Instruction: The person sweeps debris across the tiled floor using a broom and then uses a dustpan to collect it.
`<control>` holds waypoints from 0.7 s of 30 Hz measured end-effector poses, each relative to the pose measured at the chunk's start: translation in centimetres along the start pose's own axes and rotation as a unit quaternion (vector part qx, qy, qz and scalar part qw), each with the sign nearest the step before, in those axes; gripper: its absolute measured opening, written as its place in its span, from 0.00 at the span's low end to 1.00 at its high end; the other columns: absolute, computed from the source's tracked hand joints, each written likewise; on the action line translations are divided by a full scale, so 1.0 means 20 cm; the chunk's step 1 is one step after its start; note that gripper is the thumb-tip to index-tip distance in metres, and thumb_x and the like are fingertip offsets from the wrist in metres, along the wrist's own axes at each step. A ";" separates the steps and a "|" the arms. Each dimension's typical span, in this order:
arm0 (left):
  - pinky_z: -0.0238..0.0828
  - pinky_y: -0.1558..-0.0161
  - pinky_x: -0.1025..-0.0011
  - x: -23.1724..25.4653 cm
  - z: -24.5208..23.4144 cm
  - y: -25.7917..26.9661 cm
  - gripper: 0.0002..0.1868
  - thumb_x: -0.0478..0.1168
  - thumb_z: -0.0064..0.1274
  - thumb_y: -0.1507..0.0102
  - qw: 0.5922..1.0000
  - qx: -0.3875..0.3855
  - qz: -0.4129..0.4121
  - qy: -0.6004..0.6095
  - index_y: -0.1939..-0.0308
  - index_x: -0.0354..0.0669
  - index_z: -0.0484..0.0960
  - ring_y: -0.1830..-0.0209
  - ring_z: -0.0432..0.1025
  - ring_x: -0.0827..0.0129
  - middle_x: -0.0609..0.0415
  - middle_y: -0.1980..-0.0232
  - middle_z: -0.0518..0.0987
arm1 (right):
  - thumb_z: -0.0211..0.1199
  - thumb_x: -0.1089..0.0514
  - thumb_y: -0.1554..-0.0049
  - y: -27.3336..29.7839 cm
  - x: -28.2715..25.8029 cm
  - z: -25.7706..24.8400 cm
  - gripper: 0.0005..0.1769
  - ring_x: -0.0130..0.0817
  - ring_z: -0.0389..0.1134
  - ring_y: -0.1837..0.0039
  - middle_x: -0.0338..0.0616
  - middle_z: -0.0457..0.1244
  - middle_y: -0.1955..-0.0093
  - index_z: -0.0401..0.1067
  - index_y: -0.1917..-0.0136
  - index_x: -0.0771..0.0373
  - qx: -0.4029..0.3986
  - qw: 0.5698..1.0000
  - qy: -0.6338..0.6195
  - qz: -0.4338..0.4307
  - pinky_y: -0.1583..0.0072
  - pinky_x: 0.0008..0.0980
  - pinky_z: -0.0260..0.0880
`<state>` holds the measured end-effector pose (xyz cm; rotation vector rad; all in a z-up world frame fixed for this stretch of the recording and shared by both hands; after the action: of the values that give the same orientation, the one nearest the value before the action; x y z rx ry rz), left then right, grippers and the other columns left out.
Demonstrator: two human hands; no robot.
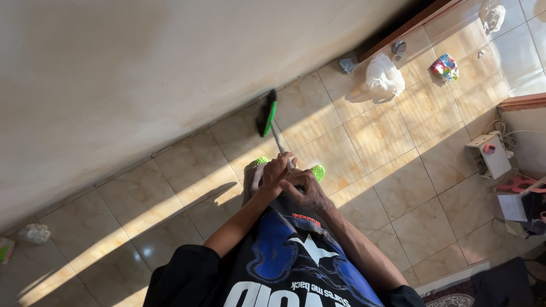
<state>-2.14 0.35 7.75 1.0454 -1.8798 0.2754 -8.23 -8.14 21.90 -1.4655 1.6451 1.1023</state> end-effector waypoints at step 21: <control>0.74 0.57 0.58 0.01 0.20 -0.11 0.22 0.54 0.52 0.35 0.994 -0.104 -0.028 0.022 0.43 0.44 0.77 0.59 0.79 0.50 0.42 0.63 0.84 | 0.59 0.55 0.43 0.06 0.01 -0.08 0.17 0.39 0.68 0.65 0.50 0.68 0.68 0.75 0.65 0.71 0.040 0.999 0.004 -0.026 0.58 0.39 0.69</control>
<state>-2.97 -3.31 5.26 0.9404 -1.7934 0.0669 -9.44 -9.58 22.54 -1.4559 1.6281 0.9916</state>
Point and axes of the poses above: each hand's wrist, its own y-axis away from the middle knuckle, its own z-axis out of the palm, x = y × z, the point moved 2 cm from there along -y, towards the middle knuckle
